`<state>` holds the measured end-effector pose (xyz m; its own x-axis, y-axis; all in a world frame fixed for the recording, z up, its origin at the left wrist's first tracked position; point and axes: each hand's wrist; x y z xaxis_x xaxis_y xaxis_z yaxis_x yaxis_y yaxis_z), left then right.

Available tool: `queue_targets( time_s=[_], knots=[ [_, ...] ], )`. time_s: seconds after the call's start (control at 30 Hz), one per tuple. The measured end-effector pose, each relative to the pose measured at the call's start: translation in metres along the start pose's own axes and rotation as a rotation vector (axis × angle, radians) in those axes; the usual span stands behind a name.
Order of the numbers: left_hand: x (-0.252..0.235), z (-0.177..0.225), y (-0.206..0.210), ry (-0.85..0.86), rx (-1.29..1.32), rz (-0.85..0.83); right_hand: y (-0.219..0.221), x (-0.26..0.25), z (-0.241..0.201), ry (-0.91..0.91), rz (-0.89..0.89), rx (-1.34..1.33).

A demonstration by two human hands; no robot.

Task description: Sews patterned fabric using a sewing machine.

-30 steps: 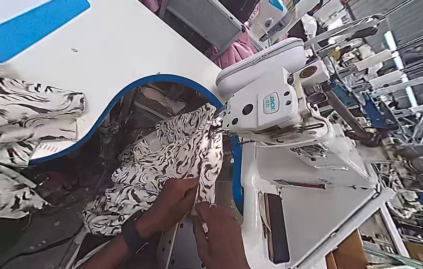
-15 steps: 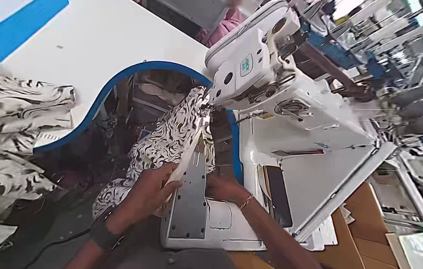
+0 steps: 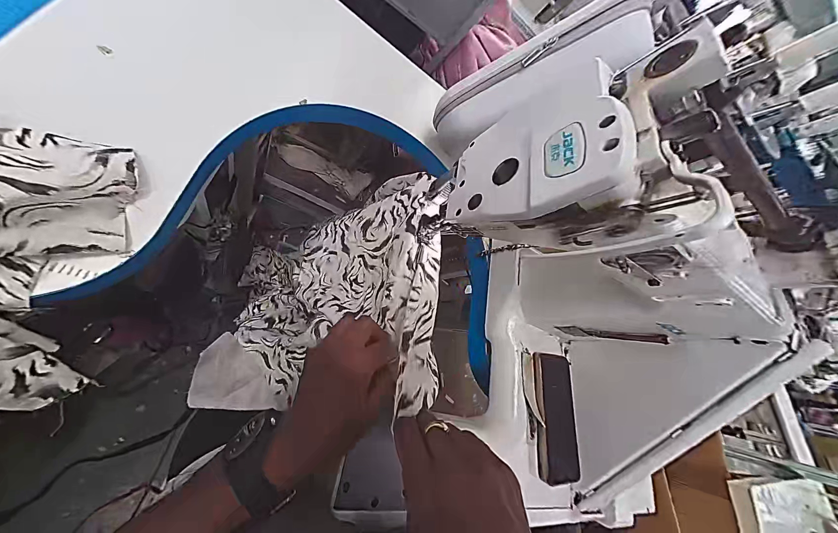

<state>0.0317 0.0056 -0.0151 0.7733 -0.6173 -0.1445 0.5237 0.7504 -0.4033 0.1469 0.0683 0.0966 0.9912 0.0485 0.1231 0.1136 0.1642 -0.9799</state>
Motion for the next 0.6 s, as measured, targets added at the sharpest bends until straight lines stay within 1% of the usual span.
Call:
queue_targets(
  time_s=[0.1,0.27,0.37,0.47,0.53,0.6],
  knots=[
    [-0.004,-0.002,0.006,0.051,-0.016,0.100,0.002,-0.016,0.005,0.030,0.017,0.025],
    [-0.021,-0.003,0.017,0.053,-0.004,0.144,0.017,-0.028,0.024,0.068,0.161,0.057],
    [-0.039,-0.003,0.023,0.065,-0.015,0.163,0.028,-0.037,0.035,0.094,0.268,0.073],
    [-0.054,-0.004,0.028,0.070,-0.052,0.190,0.048,-0.046,0.049,0.123,0.430,0.067],
    [-0.051,-0.016,0.021,0.007,-0.165,0.267,0.070,-0.035,0.053,0.198,0.466,0.024],
    [-0.036,-0.037,0.002,-0.129,-0.264,0.297,0.095,-0.008,0.056,0.317,0.395,-0.126]
  ],
)
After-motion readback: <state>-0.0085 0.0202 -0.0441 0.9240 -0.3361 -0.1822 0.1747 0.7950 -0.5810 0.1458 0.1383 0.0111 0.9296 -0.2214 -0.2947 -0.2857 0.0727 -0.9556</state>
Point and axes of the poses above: each hand's wrist, its own x-axis away from the middle knuckle, its own y-axis out of the palm, z = x × y, and after that the axes turned 14 degrees about -y, right-handed
